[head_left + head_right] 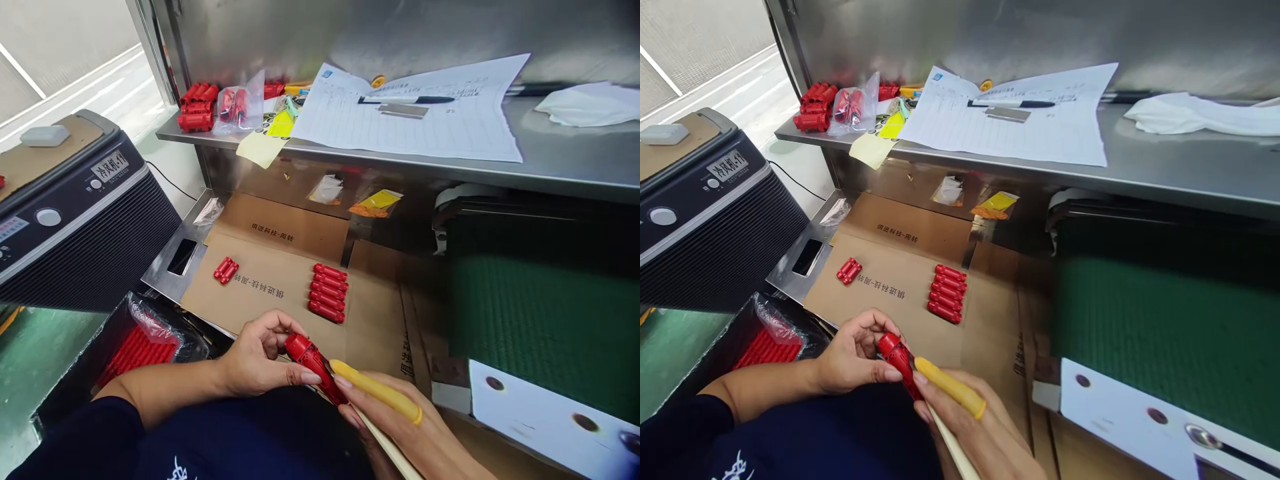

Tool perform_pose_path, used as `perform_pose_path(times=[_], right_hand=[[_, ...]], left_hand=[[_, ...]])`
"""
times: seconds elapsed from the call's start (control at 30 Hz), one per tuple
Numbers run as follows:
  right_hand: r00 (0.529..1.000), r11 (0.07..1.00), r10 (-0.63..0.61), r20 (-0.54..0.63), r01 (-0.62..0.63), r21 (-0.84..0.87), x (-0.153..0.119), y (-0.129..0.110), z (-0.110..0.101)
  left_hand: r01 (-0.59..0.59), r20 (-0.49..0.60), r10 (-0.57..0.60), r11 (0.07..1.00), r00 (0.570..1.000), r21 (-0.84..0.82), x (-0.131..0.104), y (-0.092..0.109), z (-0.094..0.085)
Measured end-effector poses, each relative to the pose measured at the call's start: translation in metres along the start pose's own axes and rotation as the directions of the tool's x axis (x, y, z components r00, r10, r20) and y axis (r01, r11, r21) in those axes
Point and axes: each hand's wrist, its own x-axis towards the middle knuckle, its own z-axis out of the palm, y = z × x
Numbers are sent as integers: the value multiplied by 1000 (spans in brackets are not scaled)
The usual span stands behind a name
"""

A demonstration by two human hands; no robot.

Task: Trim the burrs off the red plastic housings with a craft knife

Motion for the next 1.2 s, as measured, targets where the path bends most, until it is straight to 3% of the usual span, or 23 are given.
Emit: perform_pose_path(times=[0.43,0.6,1.2], right_hand=[[998,995,-70,-6,70,-72,-1,2,1],[1000,1000,6,-18,-6,-8,-4,1,2],[994,997,76,-78,-77,-14,0,-10,4]], left_hand=[[12,-42,-11,1000,999,12,-2,-2,2],[39,-36,-39,999,999,-2,-3,0,3],[-24,-24,24,1000,999,-2,-2,-2,0]])
